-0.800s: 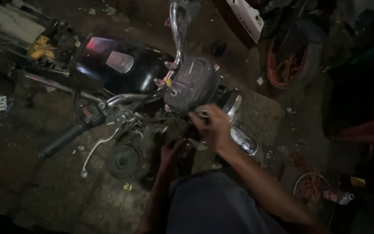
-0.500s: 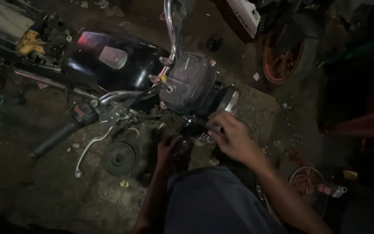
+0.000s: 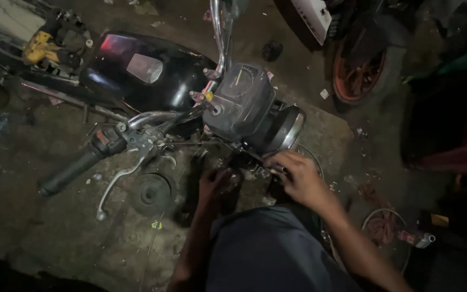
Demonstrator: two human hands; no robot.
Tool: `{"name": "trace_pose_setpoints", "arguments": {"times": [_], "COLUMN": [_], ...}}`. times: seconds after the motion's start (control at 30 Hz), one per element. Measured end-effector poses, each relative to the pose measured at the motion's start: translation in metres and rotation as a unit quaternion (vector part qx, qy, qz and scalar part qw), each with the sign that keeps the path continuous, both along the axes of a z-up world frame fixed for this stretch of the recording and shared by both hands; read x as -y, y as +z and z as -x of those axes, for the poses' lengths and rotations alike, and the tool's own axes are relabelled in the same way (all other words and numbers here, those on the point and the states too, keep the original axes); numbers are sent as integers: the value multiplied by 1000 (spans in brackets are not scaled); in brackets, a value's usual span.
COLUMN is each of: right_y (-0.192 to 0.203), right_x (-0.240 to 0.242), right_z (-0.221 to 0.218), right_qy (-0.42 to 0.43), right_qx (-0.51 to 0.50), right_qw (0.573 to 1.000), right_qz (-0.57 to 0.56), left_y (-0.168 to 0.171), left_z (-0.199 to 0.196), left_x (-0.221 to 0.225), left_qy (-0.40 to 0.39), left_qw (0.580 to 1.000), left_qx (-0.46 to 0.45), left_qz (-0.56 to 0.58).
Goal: Installing an electrical component and wiring onto the front of a motorcycle.
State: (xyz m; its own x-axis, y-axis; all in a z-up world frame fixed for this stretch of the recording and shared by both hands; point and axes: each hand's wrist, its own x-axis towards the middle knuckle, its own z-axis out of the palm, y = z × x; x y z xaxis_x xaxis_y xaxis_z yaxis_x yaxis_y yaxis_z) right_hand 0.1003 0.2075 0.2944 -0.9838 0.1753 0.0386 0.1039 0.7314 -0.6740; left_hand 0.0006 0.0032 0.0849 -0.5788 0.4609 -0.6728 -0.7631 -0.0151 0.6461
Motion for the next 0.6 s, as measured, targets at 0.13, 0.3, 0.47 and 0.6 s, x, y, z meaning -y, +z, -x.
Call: {"name": "trace_pose_setpoints", "arguments": {"times": [0.13, 0.3, 0.47, 0.6], "right_y": [2, 2, -7, -75], "right_x": [-3, -5, -8, 2], "right_z": [1, 7, 8, 23], "right_qy": [11, -16, -15, -56], "right_qx": [-8, 24, 11, -44], "right_qw": [1000, 999, 1000, 978], "right_qz": [7, 22, -8, 198], "left_y": [-28, -5, -9, -31], "left_z": [-6, -1, -4, -6], "left_x": [1, 0, 3, -1], "left_qy": [-29, -6, -19, -8], "left_qw": [995, 1000, 999, 999], "left_qx": [-91, -25, -11, -41], "left_qz": [39, 17, 42, 16]}}
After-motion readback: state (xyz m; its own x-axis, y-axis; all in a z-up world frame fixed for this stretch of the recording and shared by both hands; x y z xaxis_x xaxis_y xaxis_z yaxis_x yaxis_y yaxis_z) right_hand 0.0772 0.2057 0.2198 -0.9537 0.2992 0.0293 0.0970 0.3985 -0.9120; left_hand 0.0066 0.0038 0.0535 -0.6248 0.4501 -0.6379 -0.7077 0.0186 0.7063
